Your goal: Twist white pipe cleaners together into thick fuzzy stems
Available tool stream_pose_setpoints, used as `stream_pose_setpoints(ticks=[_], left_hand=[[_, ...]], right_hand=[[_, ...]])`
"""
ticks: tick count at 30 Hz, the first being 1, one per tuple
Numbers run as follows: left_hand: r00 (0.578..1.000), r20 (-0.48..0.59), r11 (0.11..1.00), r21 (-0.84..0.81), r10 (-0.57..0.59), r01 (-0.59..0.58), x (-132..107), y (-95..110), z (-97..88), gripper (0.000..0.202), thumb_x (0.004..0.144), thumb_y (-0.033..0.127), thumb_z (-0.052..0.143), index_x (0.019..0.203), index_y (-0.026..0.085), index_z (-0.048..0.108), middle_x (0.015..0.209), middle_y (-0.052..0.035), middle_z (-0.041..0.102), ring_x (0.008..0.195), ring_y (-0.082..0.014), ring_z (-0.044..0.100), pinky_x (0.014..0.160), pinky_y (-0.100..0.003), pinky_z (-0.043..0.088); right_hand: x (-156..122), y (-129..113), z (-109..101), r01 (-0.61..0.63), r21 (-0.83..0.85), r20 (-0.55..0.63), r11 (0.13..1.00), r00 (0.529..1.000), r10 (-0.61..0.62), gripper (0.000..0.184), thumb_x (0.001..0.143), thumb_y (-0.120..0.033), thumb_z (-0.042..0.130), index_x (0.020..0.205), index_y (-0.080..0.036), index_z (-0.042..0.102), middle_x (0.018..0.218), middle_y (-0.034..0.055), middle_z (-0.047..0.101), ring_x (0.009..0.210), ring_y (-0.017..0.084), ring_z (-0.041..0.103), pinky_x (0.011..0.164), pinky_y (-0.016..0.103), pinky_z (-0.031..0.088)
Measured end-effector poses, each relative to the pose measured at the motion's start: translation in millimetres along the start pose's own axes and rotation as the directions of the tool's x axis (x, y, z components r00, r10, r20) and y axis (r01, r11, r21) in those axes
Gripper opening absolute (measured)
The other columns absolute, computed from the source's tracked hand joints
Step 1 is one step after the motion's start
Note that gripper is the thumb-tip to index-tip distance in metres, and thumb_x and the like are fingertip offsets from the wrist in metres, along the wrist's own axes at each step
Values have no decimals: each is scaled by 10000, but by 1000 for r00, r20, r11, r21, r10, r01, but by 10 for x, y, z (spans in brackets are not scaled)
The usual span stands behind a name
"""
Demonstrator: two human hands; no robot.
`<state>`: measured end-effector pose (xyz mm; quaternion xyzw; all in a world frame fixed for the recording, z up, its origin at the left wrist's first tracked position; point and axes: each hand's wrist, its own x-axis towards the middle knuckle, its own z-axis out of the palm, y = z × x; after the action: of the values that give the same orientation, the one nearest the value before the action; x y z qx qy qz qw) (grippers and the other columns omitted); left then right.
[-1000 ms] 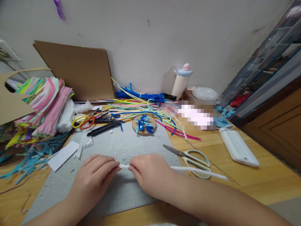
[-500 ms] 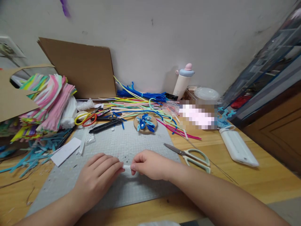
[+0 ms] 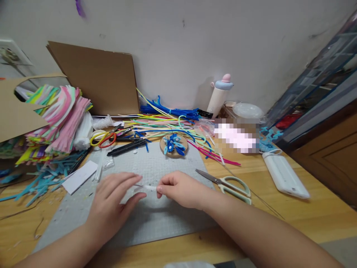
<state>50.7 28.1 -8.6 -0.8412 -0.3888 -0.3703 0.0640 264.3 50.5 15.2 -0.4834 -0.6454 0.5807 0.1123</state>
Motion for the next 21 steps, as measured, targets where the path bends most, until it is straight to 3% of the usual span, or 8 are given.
stream_pose_setpoints(ticks=[2,5,6,8,10,12,16,21], left_hand=[[977,-162,990,-11,-140,140,3,7,-18,438,702,239,725,1085,163,526,1078,-110,543,1033,-243,496,911,-400,360],[877,-297,919,-237,-378,316,-6,19,-6,367,676,233,732,959,188,501,1016,-73,476,1000,-223,467,905,-390,360],[850,-243,857,-359,-468,370,-10,21,13,319,692,236,713,920,198,493,972,-52,474,960,-203,473,880,-368,374],[786,22,629,-585,-618,512,-10,20,66,243,729,265,674,890,205,502,911,-28,496,872,-172,495,801,-322,405],[694,315,334,-701,-647,630,-1,16,120,222,740,302,661,896,199,541,881,-24,540,802,-153,516,716,-279,421],[635,482,125,-730,-604,672,14,15,154,204,724,310,679,858,184,589,840,-23,576,754,-137,528,662,-243,413],[625,574,-2,-738,-528,675,40,34,144,159,711,289,702,806,175,643,746,-12,604,700,-114,527,625,-208,388],[624,565,-1,-742,-540,671,50,50,124,137,663,255,744,727,178,650,717,-1,611,683,-110,533,615,-203,398]], right_hand=[[-15,-3,-17,32,-6,-57,999,998,-32,232,847,-320,477,778,-145,612,521,-72,348,435,53,289,437,193,216],[-36,-11,-9,71,-10,-125,997,990,-71,242,853,-323,471,774,-140,608,544,-65,364,452,54,287,456,197,223],[-44,-16,1,86,-7,-131,996,988,-87,246,854,-325,470,771,-140,609,545,-64,365,461,58,289,463,198,228],[-58,-32,27,116,-15,-129,993,985,-117,247,852,-323,473,762,-139,611,548,-59,373,486,66,306,479,201,241],[-70,-49,53,128,-47,-132,991,982,-133,241,848,-316,475,756,-141,614,558,-53,389,518,75,333,495,205,251],[-82,-61,77,126,-84,-147,988,980,-137,234,844,-308,477,749,-144,614,566,-48,405,546,83,357,510,208,260],[-100,-71,117,126,-146,-178,981,972,-151,223,842,-297,480,731,-151,607,595,-37,470,591,94,408,539,210,284],[-110,-70,147,177,-171,-182,969,961,-208,224,852,-292,477,721,-154,596,624,-33,507,617,92,432,562,207,303]])
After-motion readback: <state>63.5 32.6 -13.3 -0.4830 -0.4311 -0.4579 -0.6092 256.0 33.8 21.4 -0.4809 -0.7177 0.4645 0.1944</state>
